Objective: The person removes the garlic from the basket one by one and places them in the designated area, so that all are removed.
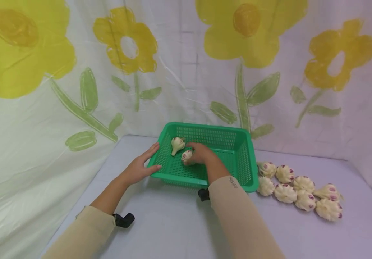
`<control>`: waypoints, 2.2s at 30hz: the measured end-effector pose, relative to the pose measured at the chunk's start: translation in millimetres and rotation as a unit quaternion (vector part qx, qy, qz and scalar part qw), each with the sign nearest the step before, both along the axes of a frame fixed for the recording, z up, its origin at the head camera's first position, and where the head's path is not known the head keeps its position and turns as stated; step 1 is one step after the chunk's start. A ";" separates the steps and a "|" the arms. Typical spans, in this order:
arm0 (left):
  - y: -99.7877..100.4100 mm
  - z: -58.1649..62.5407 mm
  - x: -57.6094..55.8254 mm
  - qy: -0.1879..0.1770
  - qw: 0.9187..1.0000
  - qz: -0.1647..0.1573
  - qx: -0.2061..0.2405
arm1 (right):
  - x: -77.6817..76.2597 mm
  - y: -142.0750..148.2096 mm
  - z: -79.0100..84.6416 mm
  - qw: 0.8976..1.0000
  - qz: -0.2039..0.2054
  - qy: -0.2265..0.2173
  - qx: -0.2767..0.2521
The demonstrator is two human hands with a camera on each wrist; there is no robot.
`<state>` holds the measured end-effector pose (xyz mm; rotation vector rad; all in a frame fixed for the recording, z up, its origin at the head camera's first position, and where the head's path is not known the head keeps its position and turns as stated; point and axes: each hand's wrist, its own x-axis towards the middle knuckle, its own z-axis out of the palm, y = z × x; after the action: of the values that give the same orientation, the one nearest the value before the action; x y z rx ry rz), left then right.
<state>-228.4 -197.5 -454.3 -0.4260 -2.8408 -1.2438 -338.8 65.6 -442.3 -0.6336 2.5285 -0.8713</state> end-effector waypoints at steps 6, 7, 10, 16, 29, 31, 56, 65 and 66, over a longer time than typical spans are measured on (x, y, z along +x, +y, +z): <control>-0.6 0.1 0.5 0.002 1.000 0.002 -0.005 | 0.8 -0.9 2.8 0.999 0.041 0.002 0.008; -0.7 0.3 0.8 0.002 1.000 0.002 -0.005 | 1.0 -1.1 3.0 0.999 0.043 0.001 0.010; -0.7 1.8 1.9 -0.002 1.000 0.005 -0.005 | 1.2 -1.3 2.9 0.999 0.048 -0.005 0.016; -0.7 2.9 1.5 -0.002 1.000 0.004 -0.007 | 0.0 -1.9 1.0 0.999 0.045 -0.015 0.021; 0.4 0.4 1.1 0.005 1.000 0.000 -0.011 | -0.3 0.7 -2.1 0.998 0.052 -0.014 0.030; 0.7 0.5 1.5 0.005 1.000 0.003 -0.012 | -0.4 0.6 -2.3 0.998 0.054 -0.010 0.033; 1.0 0.8 2.8 0.014 1.000 0.002 -0.005 | 1.1 -2.4 6.8 0.999 -0.005 0.029 0.022; 0.4 -0.8 4.9 0.006 1.000 0.005 -0.005 | -0.6 -5.6 -3.5 0.999 -0.023 0.031 -0.009; 0.4 -0.6 4.8 0.007 1.000 0.002 -0.006 | -0.8 -6.1 -3.5 0.999 -0.024 0.033 -0.012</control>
<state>-223.5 -197.2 -455.0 -0.4268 -2.8375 -1.2177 -339.6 59.4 -445.8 -0.6209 2.6057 -0.9121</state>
